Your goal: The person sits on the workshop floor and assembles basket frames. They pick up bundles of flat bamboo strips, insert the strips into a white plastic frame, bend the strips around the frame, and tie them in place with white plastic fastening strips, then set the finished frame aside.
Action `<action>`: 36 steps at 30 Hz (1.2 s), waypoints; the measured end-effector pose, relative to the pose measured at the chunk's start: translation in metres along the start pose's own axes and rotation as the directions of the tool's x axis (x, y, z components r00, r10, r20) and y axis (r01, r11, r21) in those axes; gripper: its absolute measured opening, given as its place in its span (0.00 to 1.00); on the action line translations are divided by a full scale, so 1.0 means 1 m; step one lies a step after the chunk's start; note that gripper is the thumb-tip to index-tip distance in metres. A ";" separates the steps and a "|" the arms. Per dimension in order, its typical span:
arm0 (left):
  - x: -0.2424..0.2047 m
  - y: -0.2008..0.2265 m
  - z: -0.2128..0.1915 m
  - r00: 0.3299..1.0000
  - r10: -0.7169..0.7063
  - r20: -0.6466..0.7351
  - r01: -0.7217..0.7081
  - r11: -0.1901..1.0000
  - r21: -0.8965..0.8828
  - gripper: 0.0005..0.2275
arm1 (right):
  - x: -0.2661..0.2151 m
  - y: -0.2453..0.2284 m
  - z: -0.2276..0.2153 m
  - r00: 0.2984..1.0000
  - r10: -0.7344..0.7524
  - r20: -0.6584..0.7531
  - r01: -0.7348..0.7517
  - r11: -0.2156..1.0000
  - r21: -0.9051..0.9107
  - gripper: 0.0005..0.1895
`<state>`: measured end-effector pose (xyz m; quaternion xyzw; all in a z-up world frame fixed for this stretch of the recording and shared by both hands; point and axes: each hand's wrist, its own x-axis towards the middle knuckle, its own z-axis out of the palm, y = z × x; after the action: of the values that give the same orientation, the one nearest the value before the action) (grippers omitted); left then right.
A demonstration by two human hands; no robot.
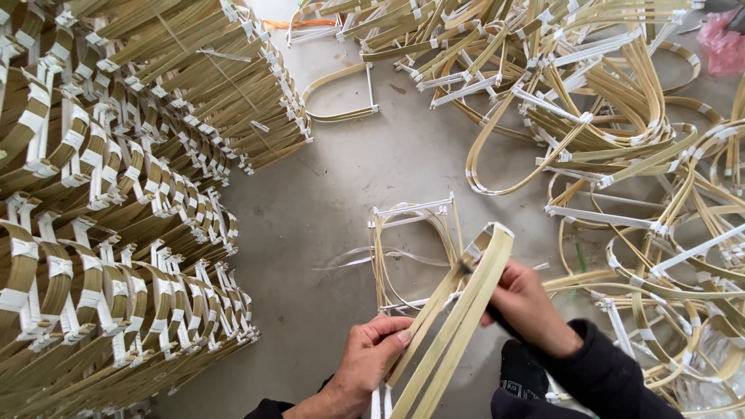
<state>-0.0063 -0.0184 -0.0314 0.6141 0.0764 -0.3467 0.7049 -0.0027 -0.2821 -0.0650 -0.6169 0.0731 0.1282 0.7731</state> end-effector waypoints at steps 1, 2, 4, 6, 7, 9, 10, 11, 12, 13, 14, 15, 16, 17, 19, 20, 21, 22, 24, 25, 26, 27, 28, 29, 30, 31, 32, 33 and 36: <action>0.004 -0.002 0.000 1.000 0.021 0.006 -0.021 1.000 -0.018 0.12 | -0.001 0.000 0.005 0.999 0.033 0.039 -0.034 0.999 0.024 0.13; 0.006 -0.005 0.000 0.999 0.030 0.017 -0.030 0.999 -0.034 0.13 | -0.005 0.002 0.012 0.995 0.071 0.070 -0.074 0.996 0.052 0.13; -0.001 0.009 0.011 1.000 -0.030 -0.006 0.030 1.000 0.008 0.13 | -0.008 0.018 0.012 0.991 0.084 0.108 -0.090 0.994 0.058 0.13; -0.004 0.014 0.016 0.996 -0.084 -0.037 0.086 0.995 0.049 0.13 | -0.010 0.020 0.007 0.984 0.093 0.153 -0.104 0.993 0.062 0.13; -0.005 0.011 0.014 0.997 -0.070 -0.018 0.070 0.998 0.004 0.13 | -0.011 0.015 0.003 0.992 0.063 0.105 -0.069 0.996 0.055 0.14; -0.001 0.007 0.007 0.999 -0.040 0.003 0.040 0.998 -0.038 0.13 | -0.008 0.004 0.000 0.998 0.018 0.058 -0.021 0.999 0.042 0.16; 0.001 0.002 0.005 1.000 -0.023 -0.012 0.022 0.999 -0.030 0.12 | -0.010 0.001 -0.001 0.999 0.014 0.038 -0.016 0.999 0.049 0.18; 0.003 -0.004 0.003 1.000 -0.005 -0.026 0.004 1.000 -0.023 0.12 | -0.011 -0.002 -0.001 1.000 0.009 0.017 -0.010 0.998 0.056 0.20; 0.002 -0.001 0.003 1.000 -0.010 -0.024 0.009 1.000 -0.025 0.12 | -0.014 -0.001 0.003 1.000 0.014 0.014 -0.015 0.998 0.056 0.20; 0.000 0.001 0.004 0.999 -0.035 -0.018 0.035 0.999 -0.013 0.13 | -0.018 -0.001 0.006 0.999 0.026 0.034 -0.029 0.996 0.084 0.23; 0.000 0.005 0.006 0.999 -0.050 -0.013 0.050 0.999 0.001 0.13 | -0.020 -0.002 0.009 0.998 0.027 0.058 -0.033 0.993 0.109 0.26; 0.005 -0.003 0.001 0.999 -0.044 -0.013 0.044 0.999 0.002 0.13 | -0.019 -0.003 0.006 0.998 0.022 0.060 -0.028 0.994 0.107 0.26; 0.008 -0.013 -0.005 0.997 -0.042 0.062 0.043 0.999 -0.010 0.13 | -0.019 -0.002 0.006 0.997 0.015 0.079 -0.025 0.992 0.124 0.27; 0.011 -0.022 -0.011 0.990 -0.038 0.136 0.042 0.999 -0.022 0.13 | -0.020 -0.001 0.006 0.995 0.008 0.099 -0.022 0.990 0.142 0.28; 0.002 0.002 0.002 0.977 -0.156 0.145 0.171 0.980 -0.098 0.14 | -0.015 0.006 -0.012 0.996 -0.013 0.091 0.003 0.993 0.114 0.26; -0.004 0.012 0.009 0.949 -0.272 0.156 0.299 0.937 -0.183 0.15 | -0.014 0.010 -0.019 0.996 -0.026 0.091 0.018 0.996 0.082 0.24; -0.001 0.004 0.004 0.949 -0.272 0.157 0.299 0.937 -0.183 0.15 | -0.015 0.010 -0.021 0.995 -0.025 0.091 0.018 0.997 0.081 0.24; 0.002 -0.002 0.000 0.947 -0.252 0.198 0.292 0.935 -0.203 0.15 | -0.014 0.009 -0.023 0.995 -0.054 0.078 0.049 0.997 0.068 0.23; 0.005 -0.007 -0.003 0.942 -0.235 0.240 0.288 0.931 -0.222 0.15 | -0.015 0.008 -0.025 0.995 -0.082 0.063 0.078 0.995 0.056 0.21; 0.004 -0.005 -0.001 0.936 -0.245 0.254 0.307 0.920 -0.243 0.16 | -0.017 0.009 -0.024 0.993 -0.109 0.050 0.104 0.991 0.090 0.21; 0.004 -0.001 0.001 0.930 -0.251 0.270 0.322 0.909 -0.264 0.16 | -0.017 0.007 -0.024 0.990 -0.138 0.035 0.133 0.984 0.121 0.21; 0.006 0.000 0.002 0.929 -0.251 0.273 0.322 0.909 -0.262 0.16 | -0.018 0.007 -0.021 0.990 -0.140 0.033 0.135 0.984 0.120 0.21; 0.006 0.000 0.002 0.920 -0.274 0.279 0.351 0.893 -0.283 0.16 | -0.019 0.007 -0.018 0.986 -0.169 0.001 0.167 0.977 0.136 0.22; 0.006 -0.001 0.003 0.911 -0.297 0.285 0.380 0.874 -0.302 0.16 | -0.021 0.007 -0.014 0.980 -0.197 -0.031 0.200 0.968 0.150 0.22; 0.005 0.002 0.004 0.912 -0.294 0.286 0.377 0.876 -0.301 0.16 | -0.020 0.008 -0.012 0.979 -0.201 -0.030 0.203 0.968 0.149 0.22; 0.005 0.004 0.005 0.909 -0.298 0.291 0.385 0.868 -0.314 0.16 | -0.019 0.010 -0.010 0.965 -0.252 -0.072 0.260 0.957 0.130 0.23; 0.003 0.005 0.005 0.905 -0.305 0.296 0.396 0.857 -0.329 0.16 | -0.019 0.013 -0.007 0.948 -0.298 -0.111 0.310 0.944 0.110 0.23; 0.002 0.004 0.004 0.905 -0.305 0.296 0.396 0.856 -0.331 0.16 | -0.019 0.021 -0.005 0.949 -0.297 -0.110 0.308 0.945 0.109 0.23; 0.000 0.005 0.004 0.905 -0.320 0.281 0.406 0.847 -0.344 0.16 | -0.017 0.036 -0.003 0.888 -0.429 -0.166 0.434 0.901 -0.007 0.24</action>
<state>-0.0047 -0.0219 -0.0269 0.3929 0.1842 -0.5155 0.7389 -0.0291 -0.2796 -0.0945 -0.6144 -0.0006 -0.0987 0.7828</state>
